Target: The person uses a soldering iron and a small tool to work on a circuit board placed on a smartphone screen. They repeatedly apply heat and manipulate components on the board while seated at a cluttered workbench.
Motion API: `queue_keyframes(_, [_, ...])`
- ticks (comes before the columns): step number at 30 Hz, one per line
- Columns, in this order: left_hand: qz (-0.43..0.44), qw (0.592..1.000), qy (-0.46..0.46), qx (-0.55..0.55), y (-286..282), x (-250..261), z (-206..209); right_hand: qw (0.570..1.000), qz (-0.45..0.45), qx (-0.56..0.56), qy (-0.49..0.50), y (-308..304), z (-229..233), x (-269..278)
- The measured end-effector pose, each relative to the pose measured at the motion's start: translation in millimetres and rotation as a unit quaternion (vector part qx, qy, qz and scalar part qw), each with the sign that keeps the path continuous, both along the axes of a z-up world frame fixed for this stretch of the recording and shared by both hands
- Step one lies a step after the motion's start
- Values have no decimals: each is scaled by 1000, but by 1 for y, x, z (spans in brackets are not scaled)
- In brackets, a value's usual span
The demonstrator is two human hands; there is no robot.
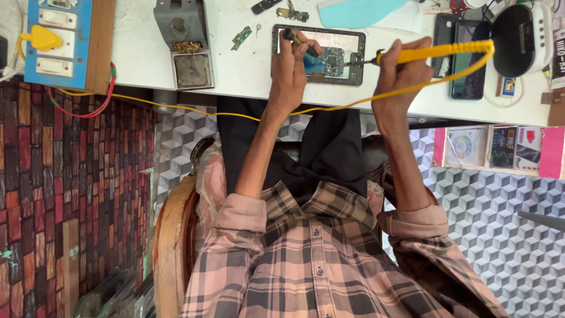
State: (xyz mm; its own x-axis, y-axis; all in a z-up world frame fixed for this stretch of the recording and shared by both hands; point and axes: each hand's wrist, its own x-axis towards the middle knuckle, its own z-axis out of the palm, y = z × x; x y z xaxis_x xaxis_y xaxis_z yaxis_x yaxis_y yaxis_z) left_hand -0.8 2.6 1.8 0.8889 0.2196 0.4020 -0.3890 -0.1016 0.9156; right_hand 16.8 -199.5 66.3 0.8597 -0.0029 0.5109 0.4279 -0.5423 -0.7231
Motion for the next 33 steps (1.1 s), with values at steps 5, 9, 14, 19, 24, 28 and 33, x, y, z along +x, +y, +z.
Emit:
queue_keyframes(5, [7, 1000, 0, 4, -3, 1, -4, 997, 20, -74, -29, 8, 10, 9])
queue_keyframes(9, [-1, 999, -44, 10, 0, 3, -7, 998, 61, -27, 3, 12, 11, 11])
queue_keyframes(14, [-4, 1000, -14, 14, -4, 3, -14, 998, 52, -35, -7, 2, 0, 4])
queue_keyframes(19, [0, 998, -50, 23, -3, 4, -16, 999, 28, -16, -1, -12, -8, -9])
queue_keyframes(24, [-8, 997, -74, 18, -5, 5, -19, 998, 39, -30, -28, -22, -9, -16])
queue_keyframes(28, [-4, 997, -78, 23, -2, 4, -18, 996, 83, 27, 19, -19, -6, -10])
queue_keyframes(33, [0, 1000, -27, 9, -3, 5, -13, 972, 91, 203, 81, -21, -17, -2])
